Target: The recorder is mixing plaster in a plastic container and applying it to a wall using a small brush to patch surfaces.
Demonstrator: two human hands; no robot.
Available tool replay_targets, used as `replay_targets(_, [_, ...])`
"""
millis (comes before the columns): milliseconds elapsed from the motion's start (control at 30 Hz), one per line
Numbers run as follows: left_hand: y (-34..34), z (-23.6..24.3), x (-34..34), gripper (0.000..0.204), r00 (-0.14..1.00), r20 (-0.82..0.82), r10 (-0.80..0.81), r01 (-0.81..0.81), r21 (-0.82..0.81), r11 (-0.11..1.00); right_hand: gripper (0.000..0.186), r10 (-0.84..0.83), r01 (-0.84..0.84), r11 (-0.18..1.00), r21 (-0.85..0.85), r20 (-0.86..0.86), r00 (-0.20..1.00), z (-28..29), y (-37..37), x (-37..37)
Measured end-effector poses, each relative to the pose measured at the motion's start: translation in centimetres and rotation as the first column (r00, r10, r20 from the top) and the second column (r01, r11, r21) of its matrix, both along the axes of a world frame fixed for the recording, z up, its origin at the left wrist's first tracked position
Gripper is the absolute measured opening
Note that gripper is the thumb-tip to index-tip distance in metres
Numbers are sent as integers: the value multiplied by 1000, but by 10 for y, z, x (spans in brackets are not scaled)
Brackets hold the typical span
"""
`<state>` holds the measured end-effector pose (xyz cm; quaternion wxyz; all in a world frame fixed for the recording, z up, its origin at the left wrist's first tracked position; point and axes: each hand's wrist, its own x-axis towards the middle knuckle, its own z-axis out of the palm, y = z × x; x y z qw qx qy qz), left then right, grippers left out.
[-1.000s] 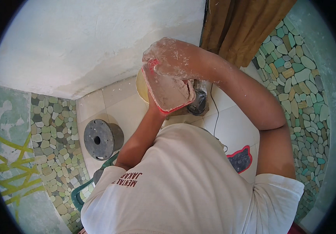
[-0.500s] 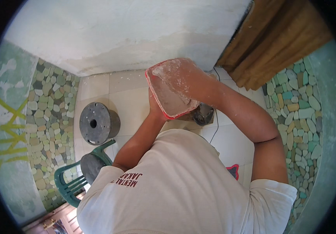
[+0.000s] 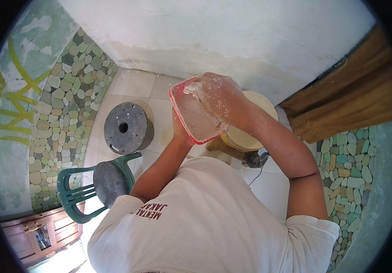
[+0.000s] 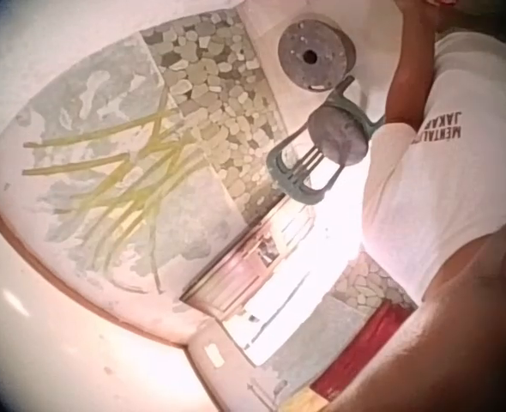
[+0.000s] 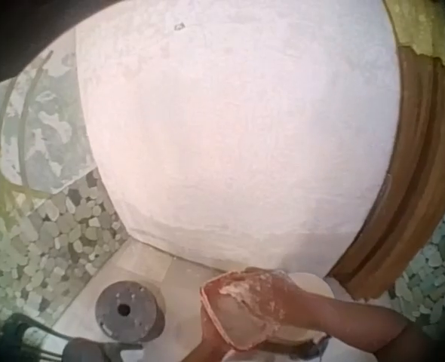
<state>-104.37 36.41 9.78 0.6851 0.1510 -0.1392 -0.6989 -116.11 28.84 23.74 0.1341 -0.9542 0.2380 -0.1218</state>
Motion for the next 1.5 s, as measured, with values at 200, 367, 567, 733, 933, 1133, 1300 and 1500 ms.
replay_targets(200, [-6,-16,62,69,988,-152,18,-5,84,996,20,66,-56,994,-92,116,991,-12,-4,66])
replay_targets(367, [1,-14,108,58,982,-167,86,-73,82,994,20,-74,84,993,-85,111,991,3,-1,112])
replay_targets(567, [8,-25,149,68,976,-152,157,-145,91,985,28,-217,218,973,-78,16,976,-16,-6,143])
replay_targets(733, [2,-21,165,67,964,-92,251,-237,142,961,27,-126,128,992,17,-62,990,-20,2,173])
replay_targets(933, [-24,-22,178,67,947,-11,320,-315,147,937,26,-30,27,989,146,19,999,-35,-22,185])
replay_targets(1133, [-74,-27,195,64,909,198,367,-375,1,927,22,-24,33,992,120,-81,996,-33,-79,208])
replay_targets(1300, [-125,-12,208,58,904,117,411,-416,19,909,19,-99,97,995,-29,-81,992,-27,-139,224])
replay_targets(1500, [-189,-1,223,55,838,248,486,-512,49,858,21,130,-121,990,70,-143,981,-17,-185,245])
